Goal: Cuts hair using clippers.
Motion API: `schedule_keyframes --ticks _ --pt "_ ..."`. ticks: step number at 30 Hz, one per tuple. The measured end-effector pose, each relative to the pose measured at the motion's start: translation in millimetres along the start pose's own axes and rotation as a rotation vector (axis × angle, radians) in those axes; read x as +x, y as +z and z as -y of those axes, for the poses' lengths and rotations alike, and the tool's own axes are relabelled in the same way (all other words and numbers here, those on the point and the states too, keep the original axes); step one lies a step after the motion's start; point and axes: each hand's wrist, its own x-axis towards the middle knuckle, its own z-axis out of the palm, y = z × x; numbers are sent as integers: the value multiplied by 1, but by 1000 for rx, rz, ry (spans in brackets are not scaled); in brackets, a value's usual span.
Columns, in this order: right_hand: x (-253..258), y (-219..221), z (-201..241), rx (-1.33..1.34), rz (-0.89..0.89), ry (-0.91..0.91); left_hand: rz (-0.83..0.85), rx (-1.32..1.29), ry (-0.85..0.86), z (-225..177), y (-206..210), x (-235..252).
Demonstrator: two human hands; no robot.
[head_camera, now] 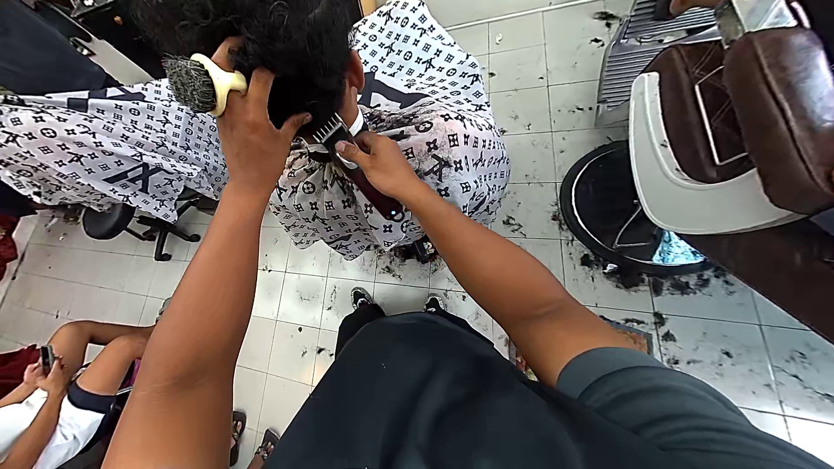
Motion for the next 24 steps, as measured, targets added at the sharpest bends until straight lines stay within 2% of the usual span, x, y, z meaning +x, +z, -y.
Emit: schedule_keyframes --ticks 2,6,10,12,17,19,22,24 --pt "2 0 -2 -24 1 34 0 10 3 0 0 0" --pt "-4 3 -2 192 19 -175 8 3 -8 -2 0 -1" --pt "8 -13 -11 -62 161 59 54 37 -35 -2 -4 0" --pt "14 -16 -16 -52 174 98 52 46 -26 -1 -3 1" --pt "16 -8 -18 114 107 -29 68 56 -25 0 -5 0" --pt "15 -9 -17 81 94 -59 58 49 -12 -1 -5 0" --pt "16 -11 -16 -35 93 -3 58 64 -16 0 -6 -1" --pt "14 -11 -17 -13 95 -78 56 69 -14 1 -5 -1"
